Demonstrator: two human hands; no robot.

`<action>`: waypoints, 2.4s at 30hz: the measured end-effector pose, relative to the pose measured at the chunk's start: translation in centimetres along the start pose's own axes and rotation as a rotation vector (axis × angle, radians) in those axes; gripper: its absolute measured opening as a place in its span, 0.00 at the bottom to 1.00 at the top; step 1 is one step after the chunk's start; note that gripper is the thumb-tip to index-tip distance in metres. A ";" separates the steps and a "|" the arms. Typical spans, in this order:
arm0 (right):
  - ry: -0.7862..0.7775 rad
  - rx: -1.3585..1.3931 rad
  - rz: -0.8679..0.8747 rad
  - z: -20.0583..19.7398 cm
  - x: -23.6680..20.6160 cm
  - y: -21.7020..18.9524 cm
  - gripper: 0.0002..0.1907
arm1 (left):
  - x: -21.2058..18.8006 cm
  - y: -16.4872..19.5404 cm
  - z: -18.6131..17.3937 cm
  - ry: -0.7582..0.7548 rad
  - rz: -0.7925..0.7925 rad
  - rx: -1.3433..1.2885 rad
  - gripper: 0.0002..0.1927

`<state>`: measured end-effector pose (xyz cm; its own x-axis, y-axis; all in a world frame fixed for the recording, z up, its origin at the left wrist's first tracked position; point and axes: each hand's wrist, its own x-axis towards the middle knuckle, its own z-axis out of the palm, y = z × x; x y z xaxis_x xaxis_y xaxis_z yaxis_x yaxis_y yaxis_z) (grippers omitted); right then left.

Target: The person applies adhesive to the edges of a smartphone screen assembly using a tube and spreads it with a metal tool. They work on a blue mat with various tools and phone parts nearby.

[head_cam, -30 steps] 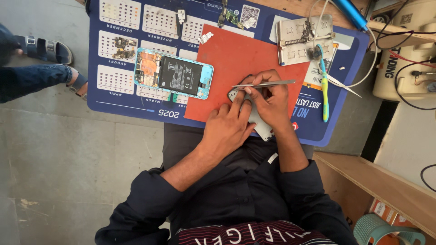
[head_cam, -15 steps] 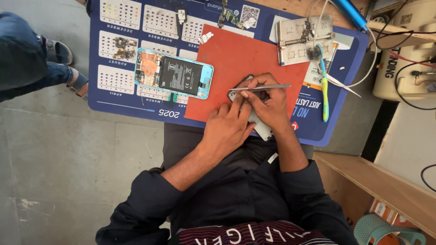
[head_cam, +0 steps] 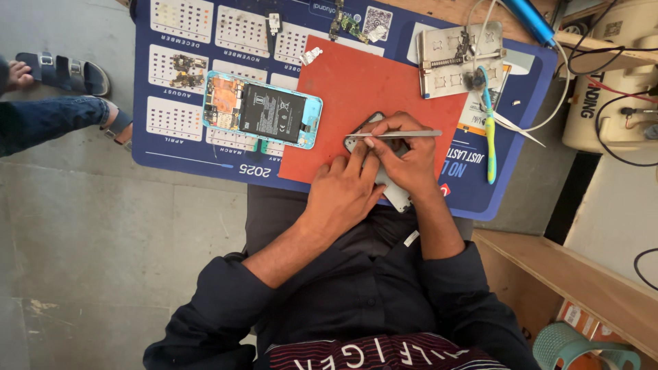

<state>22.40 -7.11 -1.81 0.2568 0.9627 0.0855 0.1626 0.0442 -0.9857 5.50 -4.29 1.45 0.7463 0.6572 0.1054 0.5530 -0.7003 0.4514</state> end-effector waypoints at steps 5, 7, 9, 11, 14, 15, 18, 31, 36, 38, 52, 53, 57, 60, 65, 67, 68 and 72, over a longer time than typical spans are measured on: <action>0.064 0.109 0.028 0.1 0.1 -0.1 0.09 | 0.0 -0.1 -0.1 0.007 0.014 0.000 0.32; 0.007 0.085 0.022 0.0 0.1 -0.2 0.08 | 0.0 -0.1 -0.2 -0.009 0.009 -0.004 0.33; -0.044 0.074 0.024 -0.1 0.1 -0.3 0.09 | 0.1 0.0 -0.2 -0.014 0.003 -0.010 0.33; -0.091 0.075 0.031 -0.2 0.2 -0.3 0.09 | 0.1 0.0 -0.3 -0.002 -0.002 -0.019 0.33; 0.039 0.135 0.060 0.2 0.3 -0.1 0.09 | 0.1 0.0 -0.3 0.015 0.015 -0.005 0.32; 0.026 0.126 0.061 0.2 0.3 -0.1 0.09 | 0.1 0.0 -0.3 0.008 0.011 -0.004 0.32; -0.041 0.097 0.071 0.0 0.3 -0.1 0.08 | 0.1 0.0 -0.4 -0.001 0.002 -0.008 0.32; -0.076 0.116 0.048 0.0 0.4 -0.3 0.10 | 0.2 0.1 -0.6 0.020 0.001 -0.013 0.31; -0.109 0.142 0.050 0.1 0.4 -0.3 0.10 | 0.1 0.1 -0.6 0.005 -0.003 -0.011 0.32; -0.119 0.160 0.059 0.1 0.4 -0.3 0.10 | 0.1 0.1 -0.5 0.015 -0.001 -0.014 0.33; -0.077 0.084 0.043 0.0 0.4 0.2 0.09 | 0.2 0.0 -0.6 0.005 0.000 -0.027 0.31; -0.102 0.054 0.037 0.1 0.4 0.1 0.09 | 0.2 0.0 -0.5 0.000 -0.002 -0.030 0.31; -0.047 0.001 0.015 0.4 0.7 -0.3 0.12 | 0.2 0.0 -0.4 -0.004 0.002 -0.020 0.31; -0.041 -0.038 0.004 0.7 0.9 -0.9 0.13 | 0.1 0.0 -0.2 0.007 0.004 -0.023 0.32; -0.023 -0.271 0.016 0.8 1.8 -2.4 0.13 | 0.0 -0.3 0.1 -0.004 0.022 -0.022 0.31; -0.059 -0.297 -0.013 1.1 2.5 -2.9 0.14 | -0.1 -0.4 0.2 0.020 0.027 -0.036 0.31; -0.076 -0.310 -0.024 1.2 2.7 -3.2 0.15 | -0.1 -0.4 0.2 0.029 0.031 -0.046 0.32; -0.103 -0.398 0.011 1.2 3.7 -4.1 0.14 | -0.1 -0.5 0.3 0.027 0.022 -0.081 0.31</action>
<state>21.50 -3.41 2.39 0.1670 0.9851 0.0400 0.5213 -0.0538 -0.8517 5.28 -4.11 0.92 0.7469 0.6502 0.1393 0.5042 -0.6903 0.5188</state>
